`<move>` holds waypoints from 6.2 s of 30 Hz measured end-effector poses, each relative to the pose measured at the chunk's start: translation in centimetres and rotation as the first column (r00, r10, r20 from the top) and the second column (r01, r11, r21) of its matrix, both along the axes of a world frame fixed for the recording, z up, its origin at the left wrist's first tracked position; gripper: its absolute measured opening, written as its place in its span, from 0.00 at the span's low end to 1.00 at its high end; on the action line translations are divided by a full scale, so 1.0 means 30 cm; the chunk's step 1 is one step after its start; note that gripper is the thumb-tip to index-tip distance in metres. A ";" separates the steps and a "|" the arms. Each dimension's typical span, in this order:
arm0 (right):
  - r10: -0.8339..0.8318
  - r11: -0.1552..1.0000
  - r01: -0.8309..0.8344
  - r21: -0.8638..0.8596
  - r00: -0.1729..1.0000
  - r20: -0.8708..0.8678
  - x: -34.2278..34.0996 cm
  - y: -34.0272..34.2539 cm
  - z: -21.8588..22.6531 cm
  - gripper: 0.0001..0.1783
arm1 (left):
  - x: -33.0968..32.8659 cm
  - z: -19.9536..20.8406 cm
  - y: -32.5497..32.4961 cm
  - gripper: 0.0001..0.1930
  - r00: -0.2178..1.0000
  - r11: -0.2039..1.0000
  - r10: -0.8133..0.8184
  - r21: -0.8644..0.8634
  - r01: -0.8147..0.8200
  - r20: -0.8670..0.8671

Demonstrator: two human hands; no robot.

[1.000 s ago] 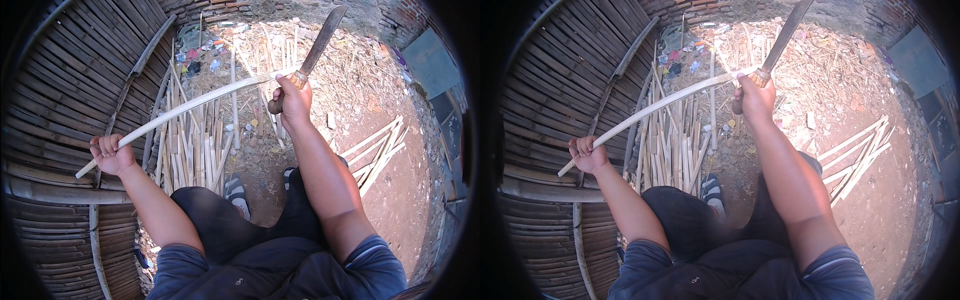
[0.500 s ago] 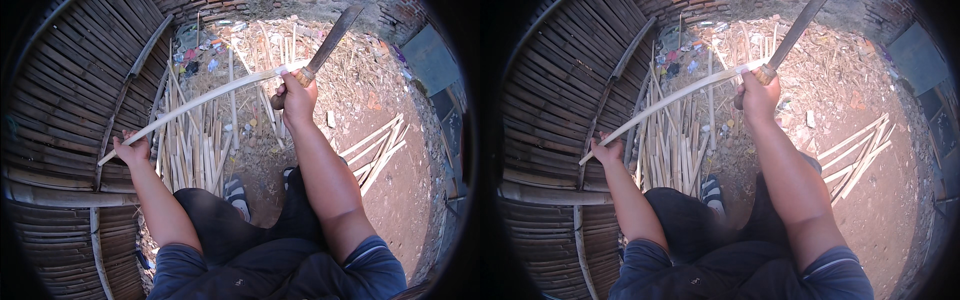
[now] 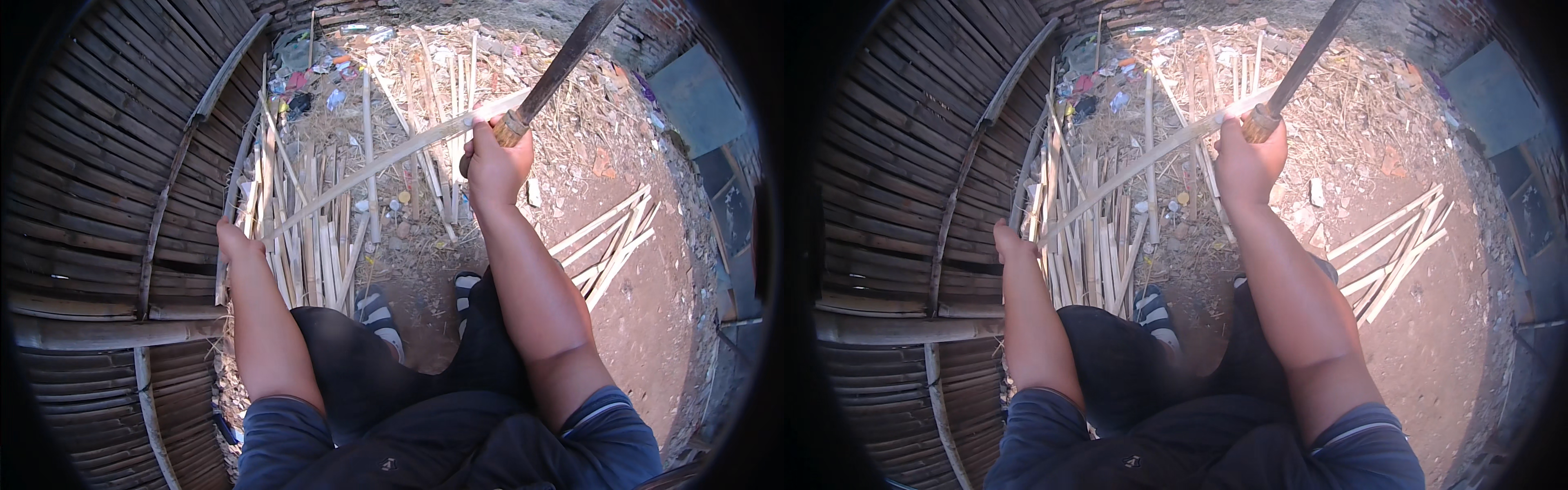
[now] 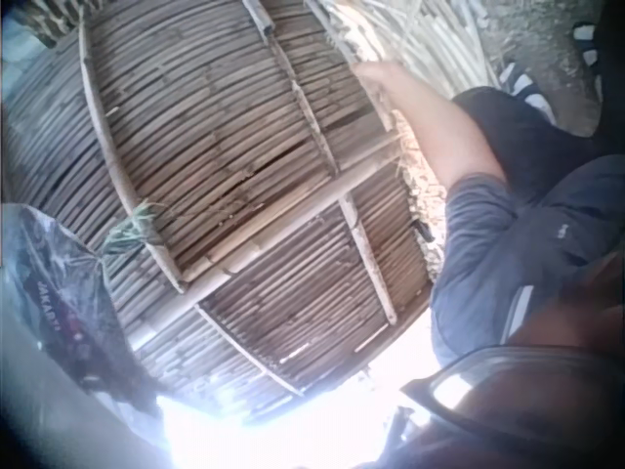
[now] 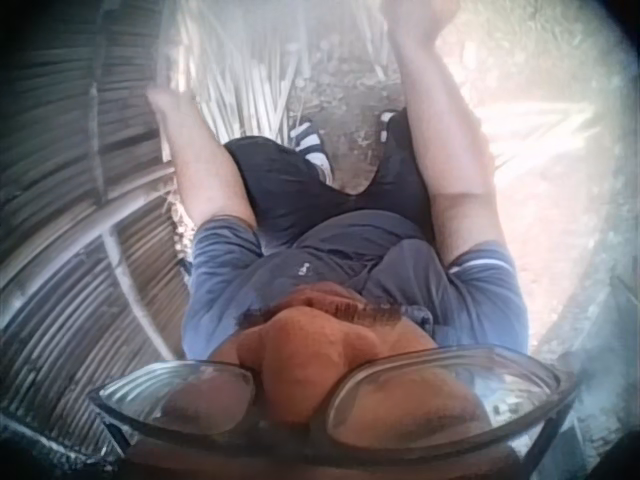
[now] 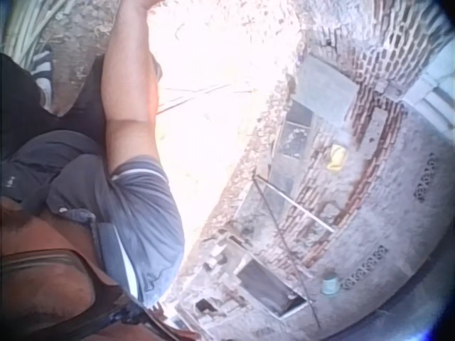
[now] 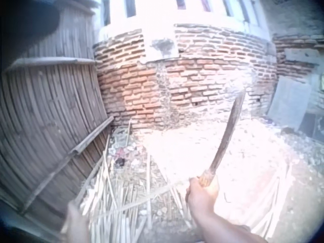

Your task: The person holds a long piece of wood and uses a knife to shave thin strips from it while sitting on the ground.

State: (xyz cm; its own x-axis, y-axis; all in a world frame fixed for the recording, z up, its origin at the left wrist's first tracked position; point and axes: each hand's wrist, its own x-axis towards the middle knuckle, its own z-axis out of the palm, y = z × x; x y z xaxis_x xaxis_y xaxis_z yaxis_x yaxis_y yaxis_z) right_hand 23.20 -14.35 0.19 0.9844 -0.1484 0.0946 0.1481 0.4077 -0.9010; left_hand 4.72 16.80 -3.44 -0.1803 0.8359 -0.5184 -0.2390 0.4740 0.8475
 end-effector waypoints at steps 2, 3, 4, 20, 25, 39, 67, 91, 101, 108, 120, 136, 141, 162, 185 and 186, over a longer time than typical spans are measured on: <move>0.005 0.991 0.006 -0.134 0.997 0.081 0.000 0.030 -0.023 0.10 | -0.015 -0.047 0.042 0.44 0.931 0.983 0.077 0.186 -0.010 -0.358; 0.012 0.980 0.013 -0.198 0.992 0.123 0.002 0.045 -0.042 0.09 | -0.026 -0.114 0.093 0.45 0.921 0.930 -0.149 0.266 0.255 -0.359; 0.009 0.961 0.031 -0.275 0.990 0.141 0.000 0.053 -0.053 0.07 | -0.018 -0.127 0.093 0.47 0.847 0.798 -0.372 0.335 0.501 -0.380; 0.229 0.880 -0.172 -0.444 0.971 0.076 -0.006 0.002 -0.043 0.10 | 0.144 -0.186 -0.225 0.19 0.001 -0.219 -0.569 0.152 0.964 -0.823; 0.268 0.861 -0.268 -0.433 0.961 -0.062 0.021 -0.028 -0.010 0.10 | 0.117 -0.129 -0.221 0.18 0.144 -0.126 -0.704 0.322 0.939 -0.695; 0.385 0.890 -0.393 -0.232 0.919 -0.080 0.010 -0.044 0.018 0.19 | 0.080 -0.017 -0.266 0.13 0.050 -0.047 -0.945 0.285 0.958 -0.323; 0.445 0.895 -0.439 0.080 0.890 -0.100 0.034 -0.052 0.001 0.17 | 0.070 0.014 -0.277 0.15 -0.080 -0.181 -0.904 0.206 0.962 -0.419; 0.369 0.929 -0.360 0.089 0.919 -0.138 0.146 -0.125 -0.014 0.12 | -0.034 0.041 -0.084 0.19 0.196 -0.021 -0.660 0.278 0.960 -0.726; 0.684 0.729 -0.612 0.307 0.669 -0.291 0.148 -0.149 -0.024 0.11 | -0.030 0.082 -0.072 0.18 0.522 0.078 -0.230 0.519 0.851 -0.821; 0.777 0.601 -0.786 0.145 0.532 -0.337 0.048 -0.090 0.002 0.13 | -0.026 0.094 -0.079 0.18 0.584 0.096 -0.048 0.578 0.810 -0.810; 0.553 0.336 -0.543 -0.770 0.775 -0.305 -0.052 -0.009 -0.040 0.16 | -0.108 0.081 0.042 0.20 0.698 0.413 -0.468 0.564 0.715 -0.541; 0.655 0.394 -0.209 -0.895 0.747 0.114 -0.005 -0.097 0.007 0.20 | -0.060 0.221 -0.157 0.29 0.480 0.259 -0.827 0.559 0.787 -0.292; 0.677 0.343 -0.145 -0.928 0.723 0.138 -0.016 -0.095 0.020 0.19 | -0.062 0.219 -0.141 0.29 0.463 0.272 -0.859 0.574 0.773 -0.217; 0.618 0.338 0.142 -0.931 0.712 0.333 -0.014 -0.086 0.020 0.18 | -0.096 0.213 -0.119 0.29 0.218 0.203 -0.975 0.608 0.767 0.049; 0.589 0.397 0.392 -0.830 0.585 0.558 -0.016 -0.083 0.024 0.20 | -0.087 0.233 -0.140 0.28 0.329 0.168 -0.922 0.552 0.816 -0.205; 0.581 0.394 0.416 -0.819 0.578 0.573 -0.019 -0.081 0.028 0.21 | -0.086 0.238 -0.146 0.28 0.366 0.197 -0.905 0.545 0.815 -0.219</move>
